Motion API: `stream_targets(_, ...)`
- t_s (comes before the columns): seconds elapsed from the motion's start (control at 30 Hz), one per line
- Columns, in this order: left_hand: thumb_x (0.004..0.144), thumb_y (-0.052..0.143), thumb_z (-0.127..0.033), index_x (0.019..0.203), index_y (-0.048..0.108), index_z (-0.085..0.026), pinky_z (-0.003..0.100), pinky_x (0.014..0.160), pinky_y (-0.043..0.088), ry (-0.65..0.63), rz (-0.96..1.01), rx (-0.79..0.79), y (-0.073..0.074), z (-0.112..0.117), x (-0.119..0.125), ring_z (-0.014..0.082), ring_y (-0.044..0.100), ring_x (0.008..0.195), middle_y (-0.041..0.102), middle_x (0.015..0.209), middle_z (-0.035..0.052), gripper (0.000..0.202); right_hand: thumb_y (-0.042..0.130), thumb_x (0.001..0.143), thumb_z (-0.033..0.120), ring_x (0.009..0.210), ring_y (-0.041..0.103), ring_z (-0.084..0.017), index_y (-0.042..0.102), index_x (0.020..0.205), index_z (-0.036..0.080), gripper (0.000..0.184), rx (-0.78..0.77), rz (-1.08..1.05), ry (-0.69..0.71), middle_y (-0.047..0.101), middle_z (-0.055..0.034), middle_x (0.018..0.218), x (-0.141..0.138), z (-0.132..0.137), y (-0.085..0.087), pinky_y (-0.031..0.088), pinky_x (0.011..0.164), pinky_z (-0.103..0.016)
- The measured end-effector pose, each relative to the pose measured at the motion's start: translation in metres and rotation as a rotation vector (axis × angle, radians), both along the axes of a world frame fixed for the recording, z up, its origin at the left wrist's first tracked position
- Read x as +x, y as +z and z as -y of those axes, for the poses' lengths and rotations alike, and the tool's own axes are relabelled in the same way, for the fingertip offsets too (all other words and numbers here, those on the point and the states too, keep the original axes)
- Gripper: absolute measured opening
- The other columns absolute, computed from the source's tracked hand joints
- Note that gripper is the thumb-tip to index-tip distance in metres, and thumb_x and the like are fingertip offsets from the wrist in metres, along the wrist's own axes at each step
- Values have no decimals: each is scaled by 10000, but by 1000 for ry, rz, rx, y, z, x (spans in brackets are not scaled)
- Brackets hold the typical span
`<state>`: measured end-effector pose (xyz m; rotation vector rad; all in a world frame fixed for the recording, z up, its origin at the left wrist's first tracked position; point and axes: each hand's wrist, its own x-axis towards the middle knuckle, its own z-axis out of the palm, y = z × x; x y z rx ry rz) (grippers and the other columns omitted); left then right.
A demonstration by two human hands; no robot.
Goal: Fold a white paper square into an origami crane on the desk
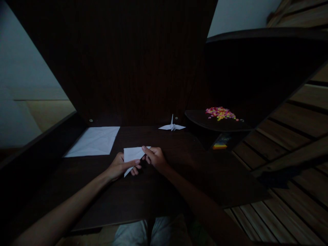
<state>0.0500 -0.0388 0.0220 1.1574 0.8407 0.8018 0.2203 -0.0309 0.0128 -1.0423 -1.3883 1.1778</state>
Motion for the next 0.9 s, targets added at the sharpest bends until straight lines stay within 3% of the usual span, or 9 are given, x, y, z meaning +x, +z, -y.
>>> stream_targets(0.17, 642, 785, -364, 748, 695, -62, 252, 442, 526, 37, -11, 18, 1, 1, 3, 172, 642, 470, 716, 682, 118, 332, 532, 753, 651, 344, 359, -66, 478, 391, 173, 601, -18, 66, 44, 434, 18, 347, 0, 1, 0, 254, 376, -220)
stream_targets(0.33, 747, 662, -491, 752, 695, -67, 270, 465, 526, 88, 9, 64, 3, -2, 5, 193, 648, 483, 682, 569, 100, 425, 519, 764, 642, 324, 341, -66, 568, 489, 155, 561, -59, 16, 33, 444, 26, 349, 4, -5, -3, 238, 370, -220)
stream_targets(0.53, 710, 717, -438, 763, 712, -64, 262, 501, 536, 147, 25, 59, 3, -2, 1, 187, 662, 538, 727, 761, 141, 378, 554, 721, 659, 329, 352, -64, 562, 501, 156, 549, -57, 19, 58, 446, 33, 358, 0, -2, 0, 242, 365, -209)
stream_targets(0.73, 717, 704, -442, 774, 719, -50, 280, 523, 539, 131, 54, -15, 3, -2, 1, 207, 675, 576, 727, 783, 164, 397, 565, 722, 631, 325, 348, -59, 542, 471, 164, 532, -66, -2, 56, 458, 26, 364, -4, -2, 1, 246, 368, -212)
stream_targets(0.9, 720, 706, -427, 726, 685, -103, 243, 524, 495, 223, 89, 27, -1, -6, 0, 160, 635, 556, 696, 663, 64, 325, 594, 705, 588, 323, 354, -55, 536, 457, 159, 499, -98, -23, 33, 464, 24, 366, -1, -4, 3, 234, 360, -206)
